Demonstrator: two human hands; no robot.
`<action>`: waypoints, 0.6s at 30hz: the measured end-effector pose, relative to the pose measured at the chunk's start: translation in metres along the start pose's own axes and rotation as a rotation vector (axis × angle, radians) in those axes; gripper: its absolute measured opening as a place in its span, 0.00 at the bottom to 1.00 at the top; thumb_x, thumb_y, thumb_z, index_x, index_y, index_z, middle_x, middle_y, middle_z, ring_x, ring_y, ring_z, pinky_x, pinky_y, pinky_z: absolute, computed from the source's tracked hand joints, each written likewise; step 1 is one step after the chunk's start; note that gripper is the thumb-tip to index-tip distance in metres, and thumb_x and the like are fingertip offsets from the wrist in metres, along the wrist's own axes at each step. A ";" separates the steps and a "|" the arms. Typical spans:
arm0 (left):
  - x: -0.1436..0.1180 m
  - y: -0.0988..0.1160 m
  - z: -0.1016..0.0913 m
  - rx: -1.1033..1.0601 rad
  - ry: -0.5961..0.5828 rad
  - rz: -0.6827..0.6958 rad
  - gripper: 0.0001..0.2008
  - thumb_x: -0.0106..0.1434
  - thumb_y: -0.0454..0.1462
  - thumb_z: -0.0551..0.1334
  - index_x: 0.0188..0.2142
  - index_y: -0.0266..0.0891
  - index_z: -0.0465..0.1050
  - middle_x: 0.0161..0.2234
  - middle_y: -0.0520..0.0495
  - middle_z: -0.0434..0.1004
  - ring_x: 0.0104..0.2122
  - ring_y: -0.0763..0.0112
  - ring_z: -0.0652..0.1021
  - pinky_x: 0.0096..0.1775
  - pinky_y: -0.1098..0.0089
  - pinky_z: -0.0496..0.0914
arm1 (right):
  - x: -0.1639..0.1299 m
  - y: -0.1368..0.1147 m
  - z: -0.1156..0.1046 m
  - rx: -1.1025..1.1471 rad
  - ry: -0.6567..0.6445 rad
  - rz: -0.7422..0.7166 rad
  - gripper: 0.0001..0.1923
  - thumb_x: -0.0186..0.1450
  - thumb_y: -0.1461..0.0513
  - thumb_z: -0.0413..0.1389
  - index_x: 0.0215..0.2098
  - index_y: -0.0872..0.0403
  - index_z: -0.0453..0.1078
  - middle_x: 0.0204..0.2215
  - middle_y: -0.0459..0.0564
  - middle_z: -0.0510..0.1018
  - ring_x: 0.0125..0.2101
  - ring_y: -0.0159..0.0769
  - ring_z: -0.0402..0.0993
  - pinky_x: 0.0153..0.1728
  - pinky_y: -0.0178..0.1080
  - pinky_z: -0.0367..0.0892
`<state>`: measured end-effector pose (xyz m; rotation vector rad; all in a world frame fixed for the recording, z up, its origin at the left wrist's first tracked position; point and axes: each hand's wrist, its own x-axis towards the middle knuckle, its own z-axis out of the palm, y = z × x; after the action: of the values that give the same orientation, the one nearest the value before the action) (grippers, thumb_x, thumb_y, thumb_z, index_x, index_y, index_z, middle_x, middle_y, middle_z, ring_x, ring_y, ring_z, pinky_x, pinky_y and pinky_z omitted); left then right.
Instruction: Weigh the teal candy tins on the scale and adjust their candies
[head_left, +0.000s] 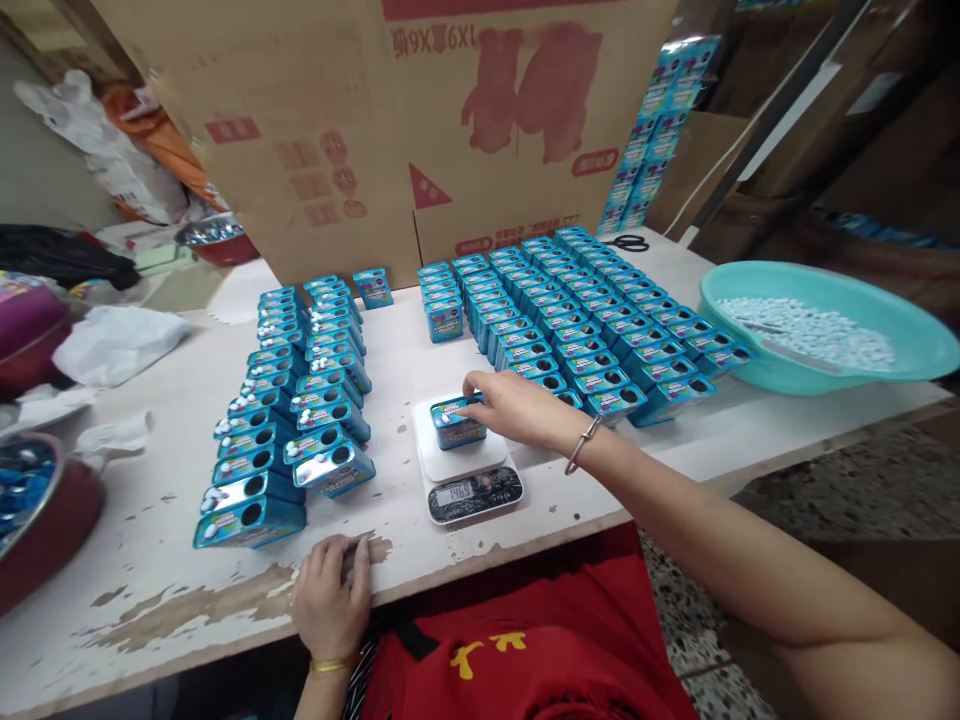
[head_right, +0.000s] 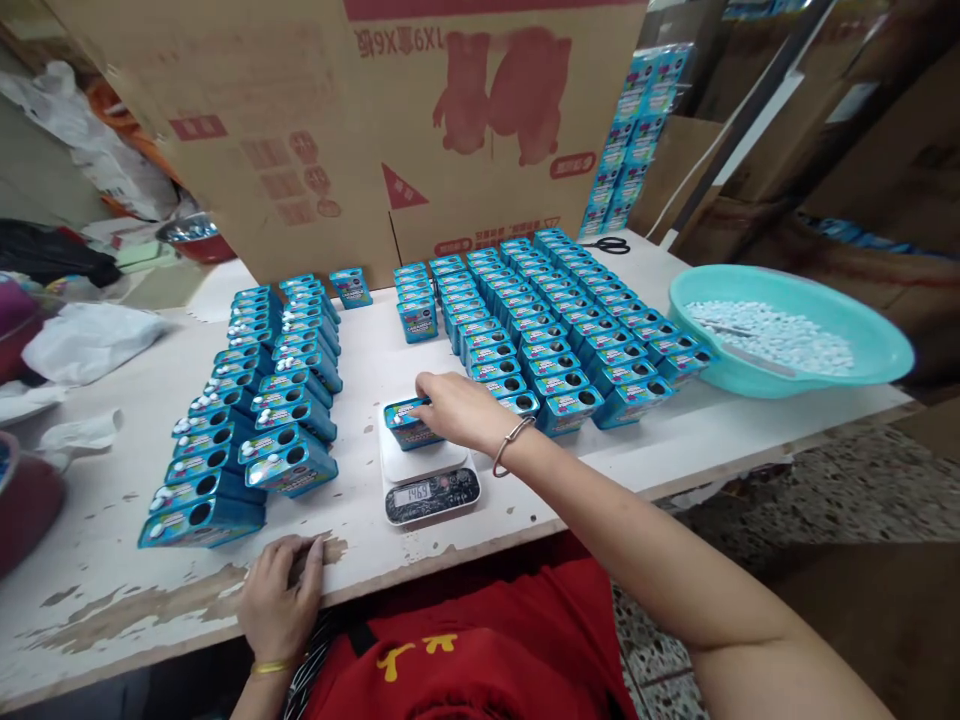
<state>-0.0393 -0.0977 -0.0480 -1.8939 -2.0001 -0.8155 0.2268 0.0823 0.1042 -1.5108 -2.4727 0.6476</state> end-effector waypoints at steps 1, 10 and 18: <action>0.000 0.000 0.000 0.000 -0.002 -0.002 0.08 0.64 0.41 0.58 0.35 0.39 0.70 0.34 0.47 0.73 0.34 0.67 0.72 0.38 0.68 0.64 | 0.001 -0.001 0.001 -0.003 0.000 0.003 0.16 0.65 0.55 0.54 0.47 0.54 0.68 0.37 0.55 0.77 0.40 0.44 0.72 0.33 0.37 0.59; -0.002 -0.003 0.003 -0.011 -0.013 -0.017 0.08 0.63 0.41 0.59 0.35 0.39 0.71 0.34 0.46 0.73 0.35 0.65 0.73 0.39 0.67 0.64 | 0.011 0.003 0.008 0.107 0.001 -0.155 0.17 0.66 0.69 0.45 0.51 0.58 0.65 0.47 0.58 0.73 0.49 0.42 0.67 0.47 0.41 0.62; -0.003 -0.004 0.005 -0.009 -0.014 -0.022 0.07 0.62 0.41 0.60 0.36 0.39 0.71 0.34 0.46 0.74 0.35 0.65 0.73 0.39 0.66 0.65 | 0.008 0.007 0.007 0.280 0.026 -0.202 0.17 0.64 0.70 0.48 0.50 0.56 0.66 0.46 0.53 0.73 0.47 0.37 0.67 0.52 0.41 0.60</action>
<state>-0.0422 -0.0971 -0.0547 -1.8905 -2.0322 -0.8209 0.2259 0.0905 0.0946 -1.1441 -2.3547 0.8838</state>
